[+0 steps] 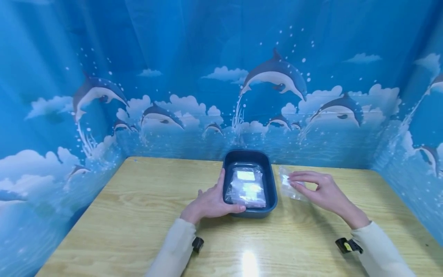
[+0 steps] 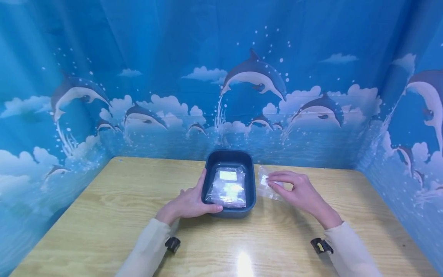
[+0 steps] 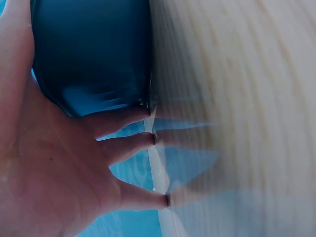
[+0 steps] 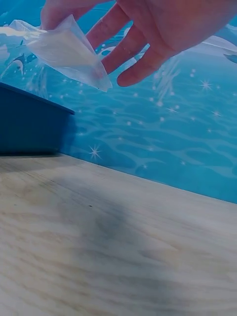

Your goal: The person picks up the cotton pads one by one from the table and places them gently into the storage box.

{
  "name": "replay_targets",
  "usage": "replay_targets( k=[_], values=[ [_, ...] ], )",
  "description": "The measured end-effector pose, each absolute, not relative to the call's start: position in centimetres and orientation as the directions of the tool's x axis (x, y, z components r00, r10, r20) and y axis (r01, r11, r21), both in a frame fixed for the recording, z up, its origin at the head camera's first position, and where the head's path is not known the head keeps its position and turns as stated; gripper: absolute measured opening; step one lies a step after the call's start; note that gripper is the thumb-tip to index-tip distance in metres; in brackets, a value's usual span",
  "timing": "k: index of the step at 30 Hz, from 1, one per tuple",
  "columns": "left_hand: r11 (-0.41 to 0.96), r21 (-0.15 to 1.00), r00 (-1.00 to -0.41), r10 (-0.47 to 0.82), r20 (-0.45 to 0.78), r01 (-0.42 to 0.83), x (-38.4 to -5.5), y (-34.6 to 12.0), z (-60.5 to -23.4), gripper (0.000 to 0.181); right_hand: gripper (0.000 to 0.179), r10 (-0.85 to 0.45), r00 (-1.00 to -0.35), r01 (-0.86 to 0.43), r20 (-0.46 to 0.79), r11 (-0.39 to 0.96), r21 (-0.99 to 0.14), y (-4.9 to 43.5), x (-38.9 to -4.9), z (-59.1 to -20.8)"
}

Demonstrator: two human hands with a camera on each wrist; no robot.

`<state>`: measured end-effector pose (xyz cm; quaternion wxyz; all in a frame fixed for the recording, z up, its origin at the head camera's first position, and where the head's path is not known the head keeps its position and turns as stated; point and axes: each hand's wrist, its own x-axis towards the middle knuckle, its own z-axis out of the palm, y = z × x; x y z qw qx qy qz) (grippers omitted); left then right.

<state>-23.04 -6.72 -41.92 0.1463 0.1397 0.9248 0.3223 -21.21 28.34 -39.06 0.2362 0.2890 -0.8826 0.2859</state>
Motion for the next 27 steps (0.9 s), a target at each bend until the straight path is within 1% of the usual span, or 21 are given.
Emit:
replay_targets(
  k=[13, 16, 27],
  values=[
    [0.752, 0.636, -0.913, 0.366, -0.180, 0.176, -23.3, -6.8, -41.7, 0.140, 0.027, -0.439, -0.659, -0.717, 0.610, 0.612, -0.334, 25.5, -22.8, -38.7],
    [0.752, 0.634, -0.913, 0.366, -0.177, 0.179, -23.3, -6.8, -41.7, 0.140, 0.026, -0.447, -0.666, -0.716, 0.598, 0.610, -0.341, 24.8, -23.3, -38.7],
    [0.769, 0.619, -0.917, 0.346, -0.197, 0.157, -23.1, -6.6, -41.8, 0.137, 0.021, -0.516, -0.711, -0.699, 0.478, 0.597, -0.395, 22.2, -24.5, -38.7]
  ],
)
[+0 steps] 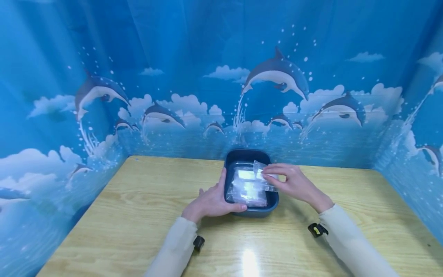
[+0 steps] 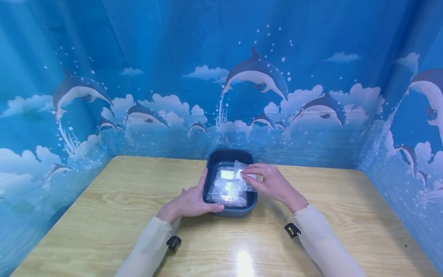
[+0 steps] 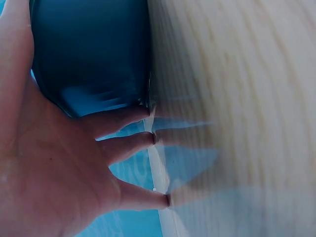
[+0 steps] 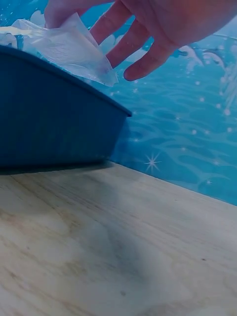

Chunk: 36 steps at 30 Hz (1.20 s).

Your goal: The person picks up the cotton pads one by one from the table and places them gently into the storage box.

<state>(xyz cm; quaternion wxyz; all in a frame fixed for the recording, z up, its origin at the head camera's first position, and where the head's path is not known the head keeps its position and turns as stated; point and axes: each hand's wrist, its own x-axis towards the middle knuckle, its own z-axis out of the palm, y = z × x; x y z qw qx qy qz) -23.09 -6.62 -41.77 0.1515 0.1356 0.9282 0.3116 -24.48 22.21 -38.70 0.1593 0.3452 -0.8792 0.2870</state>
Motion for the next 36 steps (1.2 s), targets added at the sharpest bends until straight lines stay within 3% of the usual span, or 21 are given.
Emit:
replay_targets(
  k=[24, 36],
  values=[
    [0.771, 0.614, -0.911, 0.361, -0.200, 0.171, -23.1, -6.7, -41.6, 0.137, 0.018, -0.642, -0.656, -0.754, 0.396, 0.574, -0.319, 18.1, -27.4, -40.6],
    [0.775, 0.611, -0.911, 0.355, -0.209, 0.162, -23.1, -6.7, -41.7, 0.136, 0.034, -0.736, -0.663, -0.742, 0.137, 0.623, -0.246, 17.0, -27.3, -40.1]
  ],
)
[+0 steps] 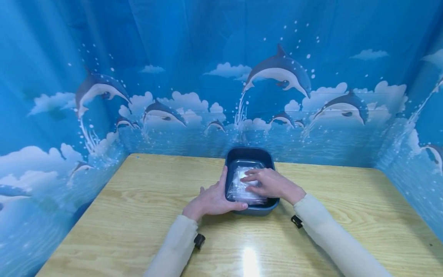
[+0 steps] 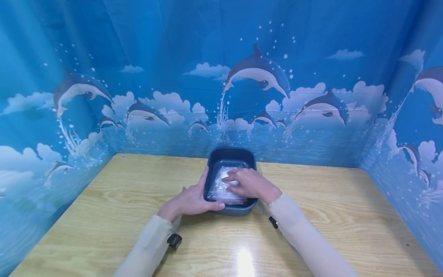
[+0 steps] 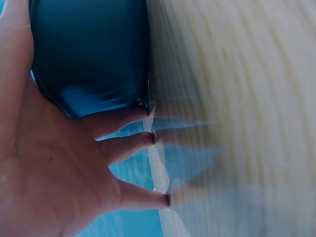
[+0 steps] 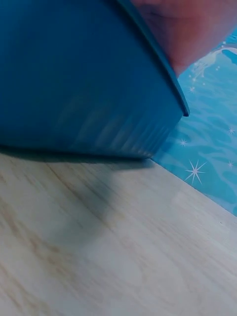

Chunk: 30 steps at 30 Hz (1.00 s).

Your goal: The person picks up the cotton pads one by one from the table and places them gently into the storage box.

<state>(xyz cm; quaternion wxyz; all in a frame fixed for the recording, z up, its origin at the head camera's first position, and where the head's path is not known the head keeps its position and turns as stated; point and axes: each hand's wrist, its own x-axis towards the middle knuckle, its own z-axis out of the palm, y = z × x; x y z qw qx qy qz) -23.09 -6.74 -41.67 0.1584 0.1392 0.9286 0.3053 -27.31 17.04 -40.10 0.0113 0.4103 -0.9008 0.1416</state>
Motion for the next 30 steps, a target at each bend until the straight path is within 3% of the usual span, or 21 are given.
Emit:
replay_targets(
  k=[11, 22, 30],
  values=[
    [0.771, 0.618, -0.909, 0.355, -0.217, 0.153, -23.09, -6.88, -41.57, 0.134, 0.037, -0.728, -0.656, -0.755, 0.200, 0.633, -0.171, 17.09, -26.97, -39.78],
    [0.769, 0.619, -0.908, 0.361, -0.211, 0.161, -23.03, -6.88, -41.64, 0.134, 0.038, -0.682, -0.723, -0.690, 0.108, 0.710, -0.136, 17.18, -26.53, -39.78],
    [0.760, 0.629, -0.908, 0.363, -0.207, 0.161, -23.16, -6.85, -41.74, 0.135, 0.040, -0.700, -0.669, -0.741, 0.250, 0.656, -0.145, 17.65, -26.39, -39.84]
  ],
)
